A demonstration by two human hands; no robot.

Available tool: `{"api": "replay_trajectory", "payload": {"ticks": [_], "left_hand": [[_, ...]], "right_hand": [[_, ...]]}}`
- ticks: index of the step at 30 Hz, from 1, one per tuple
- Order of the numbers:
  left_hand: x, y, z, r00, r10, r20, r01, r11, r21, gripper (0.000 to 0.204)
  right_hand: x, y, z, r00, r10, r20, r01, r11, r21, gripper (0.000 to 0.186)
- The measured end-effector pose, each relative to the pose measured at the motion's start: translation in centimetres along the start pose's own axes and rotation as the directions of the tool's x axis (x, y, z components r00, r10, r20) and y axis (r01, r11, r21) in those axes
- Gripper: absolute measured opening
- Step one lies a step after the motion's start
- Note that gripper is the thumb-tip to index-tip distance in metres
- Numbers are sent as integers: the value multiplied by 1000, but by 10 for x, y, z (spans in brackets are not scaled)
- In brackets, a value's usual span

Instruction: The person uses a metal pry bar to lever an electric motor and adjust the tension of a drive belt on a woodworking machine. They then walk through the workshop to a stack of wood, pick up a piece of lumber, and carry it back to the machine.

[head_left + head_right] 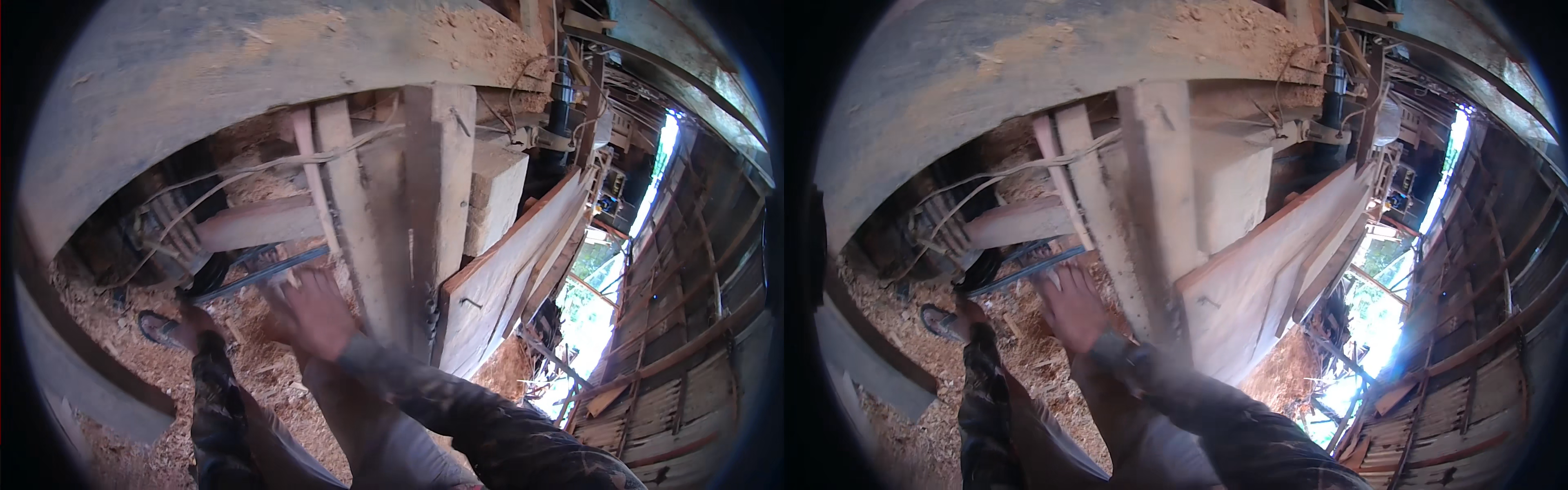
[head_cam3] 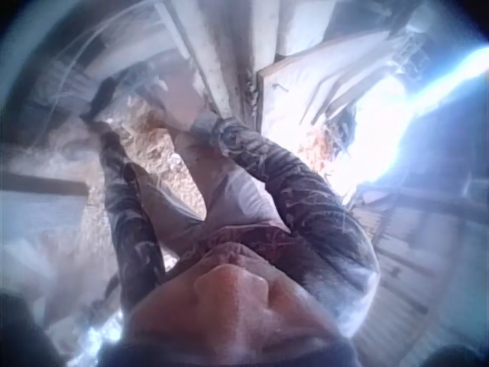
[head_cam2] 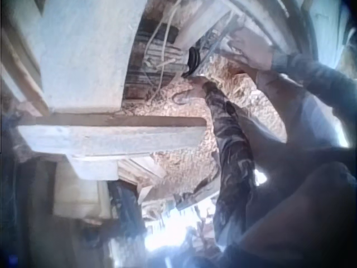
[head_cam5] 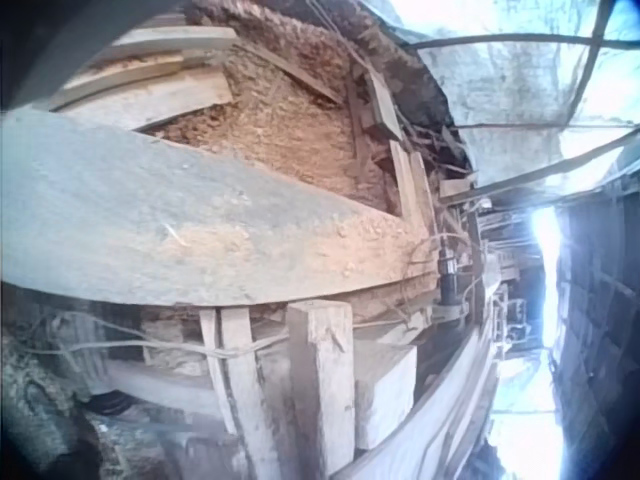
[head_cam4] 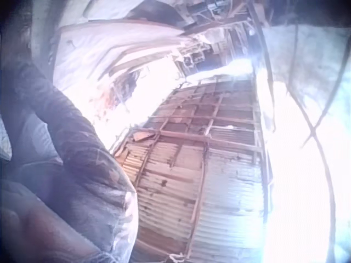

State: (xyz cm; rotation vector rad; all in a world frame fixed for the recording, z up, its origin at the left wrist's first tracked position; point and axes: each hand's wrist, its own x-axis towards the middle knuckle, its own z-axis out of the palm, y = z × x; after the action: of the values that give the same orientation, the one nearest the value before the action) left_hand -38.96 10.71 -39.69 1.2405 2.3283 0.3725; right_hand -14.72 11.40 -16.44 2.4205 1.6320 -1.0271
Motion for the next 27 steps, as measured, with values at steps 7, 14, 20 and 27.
{"api": "replay_trajectory", "payload": {"ticks": [7,14,20,27], "left_hand": [[15,-21,2,816,-207,540,132,976,174,59],[22,-20,-8,687,-277,672,68,945,320,56],[33,-19,-14,499,-431,752,214,902,375,68],[2,-7,-8,942,-296,160,230,914,335,56]], "right_hand": [[-153,-32,-67,940,59,337,-140,965,221,31],[-204,-60,-138,913,218,346,-341,874,347,24],[-162,-57,-122,911,70,407,-234,899,369,24],[-156,-9,-82,908,-78,411,-45,958,282,25]]}}
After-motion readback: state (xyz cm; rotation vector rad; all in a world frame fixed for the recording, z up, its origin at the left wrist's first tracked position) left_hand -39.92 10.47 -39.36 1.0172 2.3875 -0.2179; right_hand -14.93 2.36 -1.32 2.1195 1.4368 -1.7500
